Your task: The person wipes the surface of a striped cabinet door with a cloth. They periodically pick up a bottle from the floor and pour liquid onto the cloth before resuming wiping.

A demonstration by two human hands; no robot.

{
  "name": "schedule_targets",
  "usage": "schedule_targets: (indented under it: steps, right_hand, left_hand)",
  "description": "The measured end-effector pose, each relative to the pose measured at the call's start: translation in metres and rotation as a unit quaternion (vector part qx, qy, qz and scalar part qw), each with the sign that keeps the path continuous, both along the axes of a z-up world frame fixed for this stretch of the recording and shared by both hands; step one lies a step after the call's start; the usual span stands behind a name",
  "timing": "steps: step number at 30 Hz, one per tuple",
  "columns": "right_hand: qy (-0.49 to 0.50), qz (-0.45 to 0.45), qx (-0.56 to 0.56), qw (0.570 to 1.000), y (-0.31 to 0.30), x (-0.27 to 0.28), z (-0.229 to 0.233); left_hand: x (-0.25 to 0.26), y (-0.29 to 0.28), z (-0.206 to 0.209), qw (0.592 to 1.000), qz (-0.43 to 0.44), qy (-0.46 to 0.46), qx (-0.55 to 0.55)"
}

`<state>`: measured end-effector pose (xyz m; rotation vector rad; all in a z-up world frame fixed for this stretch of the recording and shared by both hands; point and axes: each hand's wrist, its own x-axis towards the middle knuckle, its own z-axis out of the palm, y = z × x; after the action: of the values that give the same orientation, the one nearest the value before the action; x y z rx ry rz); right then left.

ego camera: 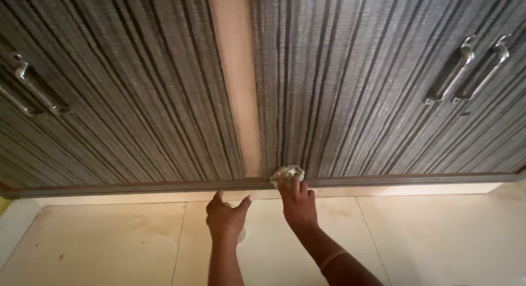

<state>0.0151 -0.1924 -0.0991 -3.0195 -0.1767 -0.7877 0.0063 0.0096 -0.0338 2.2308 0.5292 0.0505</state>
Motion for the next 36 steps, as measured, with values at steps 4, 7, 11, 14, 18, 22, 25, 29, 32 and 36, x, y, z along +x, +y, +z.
schedule_targets:
  steps: [4, 7, 11, 14, 18, 22, 25, 29, 32, 36]
  right_hand:
    - [-0.081, 0.103, -0.101, 0.986, -0.026, 0.005, 0.007]
    - [-0.084, 0.148, -0.133, 0.976, -0.039, 0.008, 0.015]
    - [-0.098, 0.131, -0.147, 0.976, -0.027, 0.009, 0.031]
    - [-0.171, 0.137, -0.139, 0.966, -0.012, 0.005, 0.047]
    - [-0.191, 0.15, -0.163, 0.956, -0.014, 0.012, 0.06]
    - [-0.113, 0.106, -0.231, 0.961, -0.057, 0.022, 0.046]
    - [-0.075, 0.064, -0.121, 0.988, -0.111, 0.018, 0.029]
    - [-0.035, -0.101, 0.004, 0.994, -0.178, -0.005, 0.025]
    - [-0.076, -0.171, 0.027, 0.982, -0.21, -0.028, 0.036]
    - [-0.156, -0.234, 0.106, 0.954, -0.207, -0.024, 0.041]
  left_hand:
    - [0.004, -0.001, -0.008, 0.998, -0.014, -0.035, 0.042]
    - [0.008, -0.003, -0.002, 0.999, -0.006, -0.008, 0.038]
    - [0.006, -0.005, 0.003, 1.0, 0.006, 0.008, 0.026]
    - [0.009, -0.001, -0.003, 0.999, -0.007, -0.013, 0.046]
    - [0.013, 0.003, -0.01, 0.999, -0.007, 0.002, 0.049]
    - [0.011, 0.006, -0.005, 0.999, 0.02, -0.044, 0.004]
    - [0.007, 0.004, 0.003, 0.997, 0.048, -0.035, -0.055]
    - [0.01, 0.002, 0.008, 0.997, 0.055, -0.019, -0.048]
    - [0.015, 0.003, -0.002, 0.998, 0.045, -0.038, -0.029]
    - [0.017, 0.003, -0.004, 0.998, 0.042, -0.043, 0.006]
